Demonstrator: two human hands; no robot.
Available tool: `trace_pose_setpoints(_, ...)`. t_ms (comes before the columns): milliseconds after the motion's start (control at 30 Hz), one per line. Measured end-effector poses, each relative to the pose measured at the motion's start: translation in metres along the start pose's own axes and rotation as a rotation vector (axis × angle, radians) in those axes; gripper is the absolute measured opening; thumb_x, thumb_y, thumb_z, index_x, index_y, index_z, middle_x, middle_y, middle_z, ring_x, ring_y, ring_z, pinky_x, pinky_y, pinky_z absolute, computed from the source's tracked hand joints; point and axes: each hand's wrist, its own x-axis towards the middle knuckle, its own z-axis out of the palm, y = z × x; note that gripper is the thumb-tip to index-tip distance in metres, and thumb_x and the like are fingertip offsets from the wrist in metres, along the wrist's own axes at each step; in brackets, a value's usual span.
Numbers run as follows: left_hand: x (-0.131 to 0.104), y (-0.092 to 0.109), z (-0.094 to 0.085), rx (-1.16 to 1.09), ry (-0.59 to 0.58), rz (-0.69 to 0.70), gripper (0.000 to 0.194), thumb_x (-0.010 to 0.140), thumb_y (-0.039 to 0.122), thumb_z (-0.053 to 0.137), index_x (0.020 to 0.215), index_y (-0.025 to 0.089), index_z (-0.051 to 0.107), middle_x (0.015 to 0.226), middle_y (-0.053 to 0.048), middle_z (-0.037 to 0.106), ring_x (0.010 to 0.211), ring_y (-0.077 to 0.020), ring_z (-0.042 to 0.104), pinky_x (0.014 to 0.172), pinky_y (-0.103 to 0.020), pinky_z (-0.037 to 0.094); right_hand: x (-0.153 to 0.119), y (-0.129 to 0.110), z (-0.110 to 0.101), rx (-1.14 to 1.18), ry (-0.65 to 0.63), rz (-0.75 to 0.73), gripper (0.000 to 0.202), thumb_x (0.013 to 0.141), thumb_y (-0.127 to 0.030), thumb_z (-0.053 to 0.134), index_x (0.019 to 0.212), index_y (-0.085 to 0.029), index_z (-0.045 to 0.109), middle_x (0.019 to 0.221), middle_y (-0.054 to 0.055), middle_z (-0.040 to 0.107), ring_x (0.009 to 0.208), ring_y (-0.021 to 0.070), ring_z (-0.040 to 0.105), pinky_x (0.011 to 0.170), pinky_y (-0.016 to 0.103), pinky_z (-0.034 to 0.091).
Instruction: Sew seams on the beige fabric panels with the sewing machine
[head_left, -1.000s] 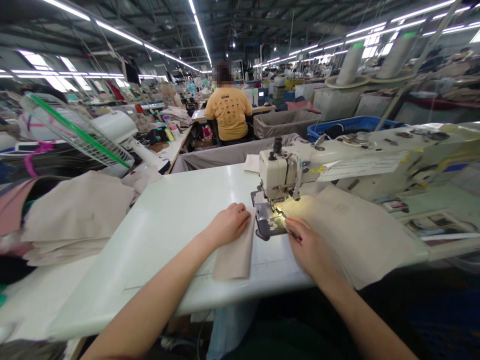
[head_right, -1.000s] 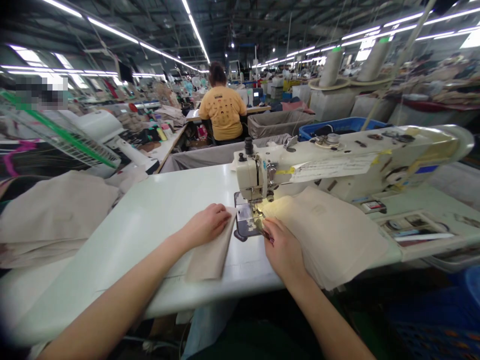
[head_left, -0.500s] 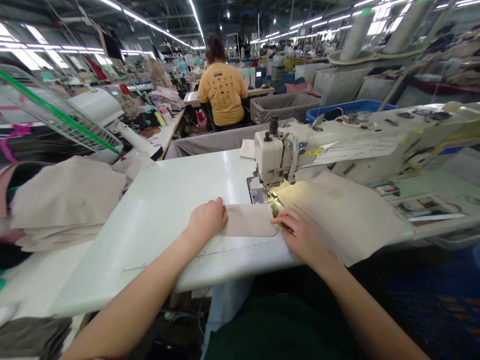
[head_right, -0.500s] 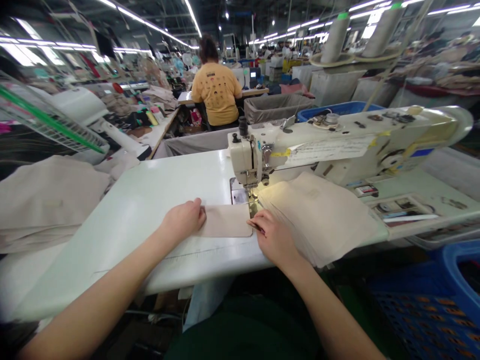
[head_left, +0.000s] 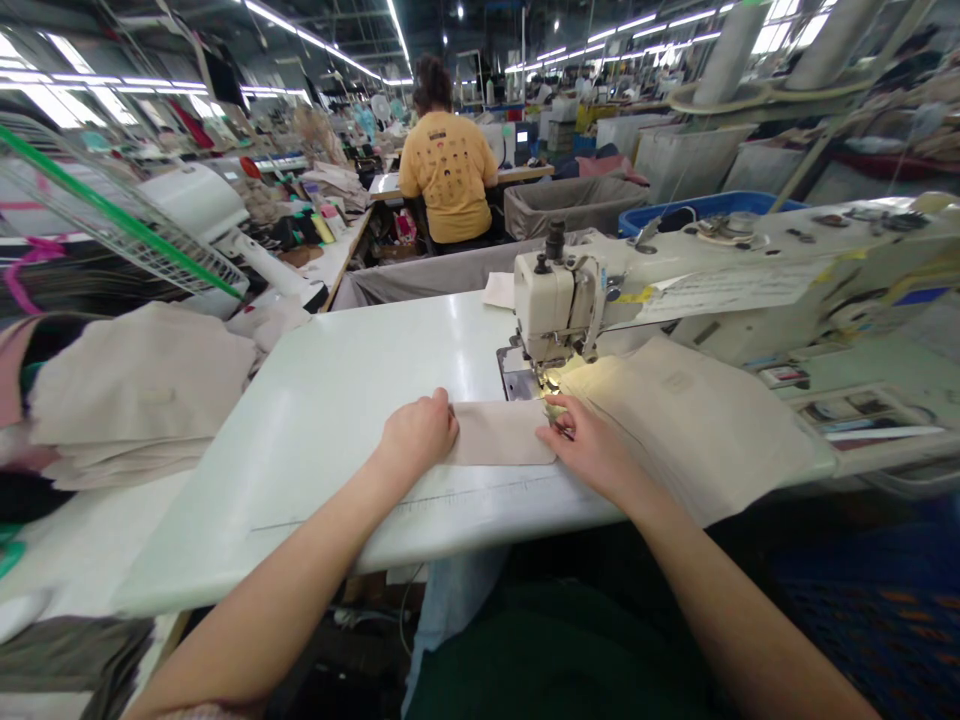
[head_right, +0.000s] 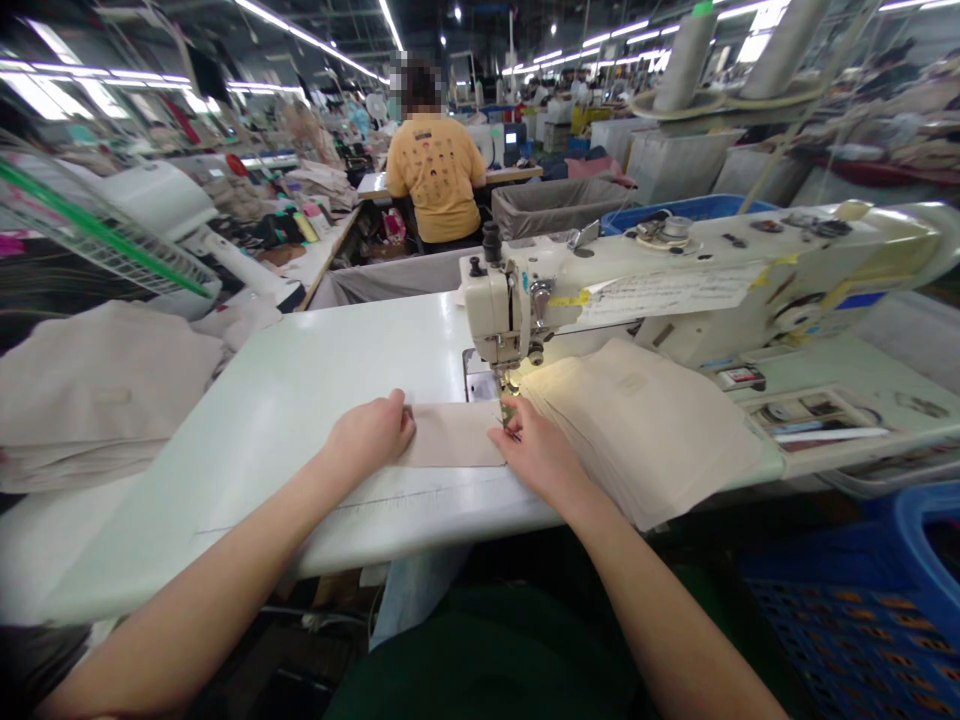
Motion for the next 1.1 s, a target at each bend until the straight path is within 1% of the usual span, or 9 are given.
trace_pose_setpoints(167,-0.002,0.0,-0.003,-0.027,-0.007,-0.018,0.031,0.098,0.029,0.036,0.11,0.011,0.057,0.094,-0.02,0.073,0.088,-0.0309,0.073,0.072,-0.038,0.054,0.001,-0.001,-0.004,-0.043,-0.083,0.003,0.054,0.084,-0.022,0.063,0.137,-0.021,0.052,0.079,-0.003,0.066,0.073,0.018,0.063,0.069,0.029,0.044)
trace_pose_setpoints(267,-0.005,-0.002,-0.005,-0.066,-0.017,-0.022,0.04,0.1,0.045,0.037,0.109,0.011,0.057,0.096,-0.02,0.073,0.089,-0.0318,0.072,0.072,-0.037,0.053,0.001,-0.002,-0.006,-0.038,-0.122,-0.006,0.061,0.084,-0.021,0.064,0.142,-0.022,0.048,0.08,-0.003,0.065,0.074,0.0184,0.063,0.07,0.029,0.042)
trace_pose_setpoints(333,-0.006,-0.003,-0.005,-0.081,-0.022,-0.006,0.05,0.098,0.057,0.041,0.109,0.011,0.056,0.097,-0.021,0.073,0.09,-0.0333,0.072,0.072,-0.038,0.053,0.001,-0.003,-0.007,-0.048,-0.136,-0.005,0.064,0.084,-0.021,0.064,0.145,-0.023,0.046,0.081,-0.003,0.065,0.076,0.0189,0.063,0.071,0.029,0.042)
trace_pose_setpoints(400,-0.006,-0.004,-0.005,-0.091,-0.017,0.004,0.055,0.096,0.063,0.044,0.108,0.011,0.056,0.098,-0.021,0.073,0.091,-0.0341,0.072,0.072,-0.038,0.052,0.0,-0.005,-0.008,-0.075,-0.146,-0.005,0.066,0.084,-0.021,0.064,0.147,-0.022,0.044,0.083,-0.002,0.066,0.077,0.0193,0.063,0.072,0.029,0.042)
trace_pose_setpoints(733,-0.005,-0.007,-0.002,-0.116,0.0,0.014,0.054,0.094,0.065,0.049,0.106,0.013,0.055,0.095,-0.019,0.073,0.089,-0.0334,0.072,0.071,-0.037,0.052,-0.004,-0.012,-0.012,-0.278,-0.168,-0.051,0.071,0.086,-0.022,0.064,0.153,-0.021,0.04,0.091,0.001,0.071,0.079,0.0205,0.065,0.068,0.028,0.04)
trace_pose_setpoints(933,-0.005,-0.007,-0.003,-0.116,-0.019,0.014,0.054,0.094,0.065,0.049,0.106,0.012,0.055,0.097,-0.019,0.073,0.09,-0.0343,0.072,0.07,-0.037,0.052,-0.003,-0.013,-0.013,-0.293,-0.171,-0.059,0.072,0.085,-0.021,0.067,0.152,-0.021,0.04,0.09,0.001,0.071,0.076,0.0188,0.065,0.067,0.027,0.04)
trace_pose_setpoints(1000,-0.004,-0.008,-0.002,-0.118,-0.024,0.009,0.056,0.094,0.066,0.048,0.107,0.012,0.055,0.098,-0.019,0.072,0.09,-0.0345,0.072,0.071,-0.038,0.052,-0.006,-0.011,-0.013,-0.31,-0.143,-0.075,0.07,0.085,-0.021,0.068,0.15,-0.02,0.042,0.091,0.001,0.071,0.077,0.0191,0.066,0.068,0.027,0.042)
trace_pose_setpoints(1033,-0.004,-0.008,-0.002,-0.12,-0.026,0.007,0.056,0.094,0.066,0.047,0.108,0.012,0.055,0.098,-0.019,0.072,0.09,-0.0345,0.071,0.071,-0.038,0.052,-0.008,-0.009,-0.013,-0.325,-0.112,-0.103,0.064,0.086,-0.022,0.068,0.147,-0.02,0.046,0.095,0.002,0.071,0.08,0.0197,0.066,0.068,0.028,0.044)
trace_pose_setpoints(1100,-0.004,-0.009,-0.004,-0.118,-0.033,0.0,0.057,0.094,0.067,0.047,0.107,0.012,0.055,0.098,-0.018,0.072,0.09,-0.0345,0.071,0.07,-0.038,0.051,-0.015,-0.004,-0.011,-0.369,-0.046,-0.207,0.043,0.089,-0.021,0.065,0.131,-0.019,0.058,0.108,0.007,0.069,0.088,0.021,0.067,0.071,0.029,0.046)
